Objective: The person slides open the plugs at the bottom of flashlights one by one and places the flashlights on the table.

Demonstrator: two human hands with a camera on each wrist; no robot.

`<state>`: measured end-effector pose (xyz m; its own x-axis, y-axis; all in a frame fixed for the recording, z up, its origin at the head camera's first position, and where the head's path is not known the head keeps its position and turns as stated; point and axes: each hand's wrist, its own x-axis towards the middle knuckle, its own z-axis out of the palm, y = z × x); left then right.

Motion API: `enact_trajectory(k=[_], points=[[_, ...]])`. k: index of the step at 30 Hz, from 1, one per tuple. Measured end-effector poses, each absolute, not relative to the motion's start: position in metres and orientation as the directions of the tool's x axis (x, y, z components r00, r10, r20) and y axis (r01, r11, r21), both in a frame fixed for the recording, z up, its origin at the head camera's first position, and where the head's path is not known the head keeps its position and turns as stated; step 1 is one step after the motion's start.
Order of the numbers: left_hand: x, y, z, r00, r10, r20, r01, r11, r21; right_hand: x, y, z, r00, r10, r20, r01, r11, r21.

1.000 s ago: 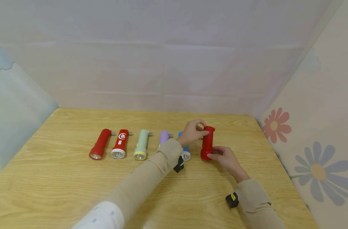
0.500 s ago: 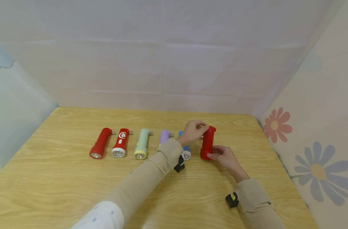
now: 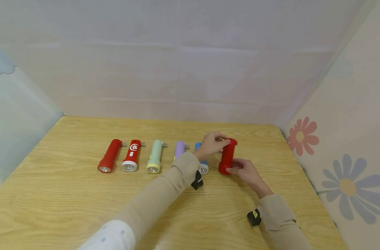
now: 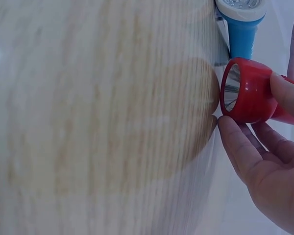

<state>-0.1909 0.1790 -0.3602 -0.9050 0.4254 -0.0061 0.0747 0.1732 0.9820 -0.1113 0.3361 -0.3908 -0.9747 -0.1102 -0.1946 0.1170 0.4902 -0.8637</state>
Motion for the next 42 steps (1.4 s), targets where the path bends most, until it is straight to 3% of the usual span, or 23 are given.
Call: enact_trajectory(k=[28,42], points=[[-0.172,0.174,-0.363,-0.92,0.391,0.035,0.09,0.122,0.988,-0.114,0.337,-0.395,-0.972,-0.166,-0.166,0.065,0.489,-0.87],[-0.169,0.17,-0.366,-0.899,0.429,0.085,0.143,0.106,0.984,-0.119,0.338,-0.395,-0.978,-0.159,-0.131,0.015,0.578,-0.816]])
